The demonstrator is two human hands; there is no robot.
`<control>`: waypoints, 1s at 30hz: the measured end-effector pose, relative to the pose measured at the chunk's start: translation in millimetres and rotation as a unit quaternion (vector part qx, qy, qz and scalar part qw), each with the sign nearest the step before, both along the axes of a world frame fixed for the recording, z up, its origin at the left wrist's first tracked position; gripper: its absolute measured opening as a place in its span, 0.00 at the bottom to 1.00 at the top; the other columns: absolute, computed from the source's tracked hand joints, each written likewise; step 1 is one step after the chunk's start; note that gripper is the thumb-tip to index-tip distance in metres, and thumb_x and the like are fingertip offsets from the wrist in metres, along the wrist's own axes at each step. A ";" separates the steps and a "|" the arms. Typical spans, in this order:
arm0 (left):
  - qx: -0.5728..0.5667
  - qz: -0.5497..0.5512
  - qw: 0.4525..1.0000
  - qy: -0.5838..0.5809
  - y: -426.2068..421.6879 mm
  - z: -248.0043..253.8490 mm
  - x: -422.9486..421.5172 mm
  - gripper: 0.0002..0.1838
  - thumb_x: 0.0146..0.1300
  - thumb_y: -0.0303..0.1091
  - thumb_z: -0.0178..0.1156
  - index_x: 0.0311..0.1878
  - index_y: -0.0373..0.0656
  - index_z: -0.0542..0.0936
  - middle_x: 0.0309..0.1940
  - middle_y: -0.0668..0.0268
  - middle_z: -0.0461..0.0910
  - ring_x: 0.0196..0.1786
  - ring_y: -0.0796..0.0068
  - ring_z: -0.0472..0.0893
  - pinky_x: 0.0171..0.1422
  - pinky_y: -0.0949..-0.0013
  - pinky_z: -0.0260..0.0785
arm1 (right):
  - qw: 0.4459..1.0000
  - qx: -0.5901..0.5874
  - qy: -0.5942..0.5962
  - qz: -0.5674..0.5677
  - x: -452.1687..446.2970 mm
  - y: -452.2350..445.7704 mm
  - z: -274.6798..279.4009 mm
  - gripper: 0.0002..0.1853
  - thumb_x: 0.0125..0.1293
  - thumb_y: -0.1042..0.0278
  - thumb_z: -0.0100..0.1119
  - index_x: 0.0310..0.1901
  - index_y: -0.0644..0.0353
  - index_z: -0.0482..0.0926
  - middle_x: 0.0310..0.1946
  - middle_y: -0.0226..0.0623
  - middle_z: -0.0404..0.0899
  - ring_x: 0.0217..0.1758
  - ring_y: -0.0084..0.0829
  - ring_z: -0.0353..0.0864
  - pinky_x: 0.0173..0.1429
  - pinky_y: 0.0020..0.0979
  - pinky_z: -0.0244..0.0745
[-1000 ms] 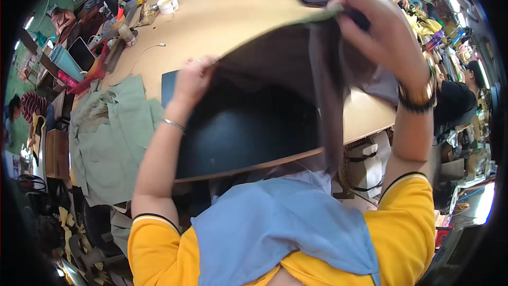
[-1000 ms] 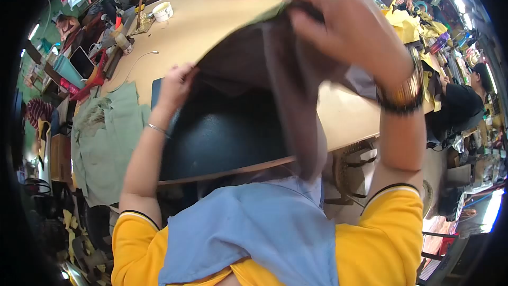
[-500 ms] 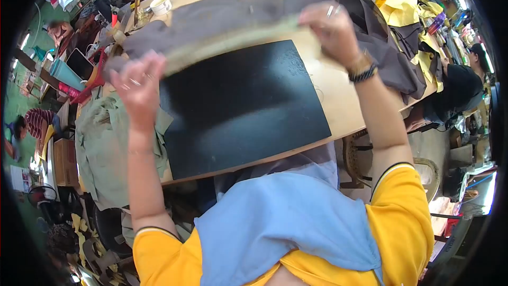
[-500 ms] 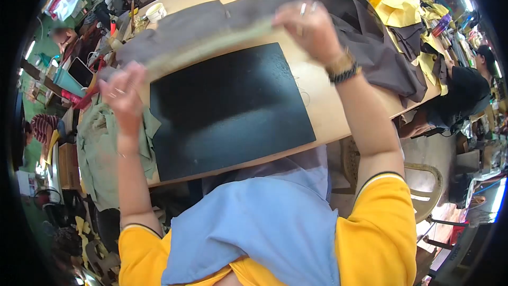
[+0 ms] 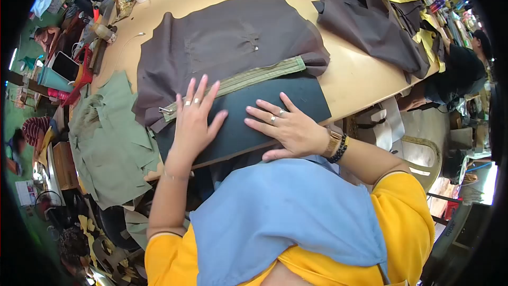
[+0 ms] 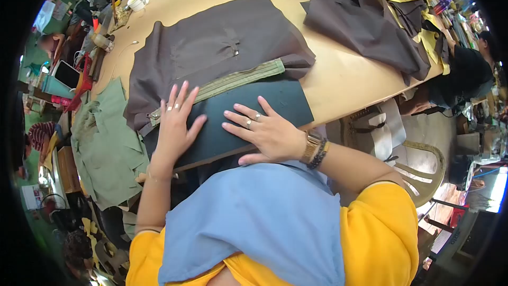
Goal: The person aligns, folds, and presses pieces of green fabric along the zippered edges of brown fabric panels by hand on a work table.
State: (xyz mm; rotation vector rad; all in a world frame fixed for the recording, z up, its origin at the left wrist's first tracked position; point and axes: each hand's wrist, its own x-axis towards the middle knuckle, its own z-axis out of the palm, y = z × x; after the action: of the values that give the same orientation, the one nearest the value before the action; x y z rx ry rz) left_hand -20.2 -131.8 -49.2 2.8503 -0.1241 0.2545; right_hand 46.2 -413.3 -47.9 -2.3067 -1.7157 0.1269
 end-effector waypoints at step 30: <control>-0.091 0.210 0.971 -0.071 87.2 -23.7 123.8 0.18 0.76 0.54 0.56 0.53 0.52 0.84 0.49 0.53 0.88 0.56 0.43 0.84 0.59 0.45 0.76 | 0.983 0.129 0.015 0.128 -29.7 123.5 -24.2 0.40 0.72 0.32 0.52 0.73 0.58 0.70 0.76 0.47 0.67 0.81 0.48 0.62 0.80 0.59 0.53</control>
State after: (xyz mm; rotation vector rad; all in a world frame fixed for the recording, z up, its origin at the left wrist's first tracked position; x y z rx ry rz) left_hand 103.6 -44.6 -72.9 2.6446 0.4567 0.5248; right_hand 16.5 -289.7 -72.1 -1.8874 -1.8839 -0.0124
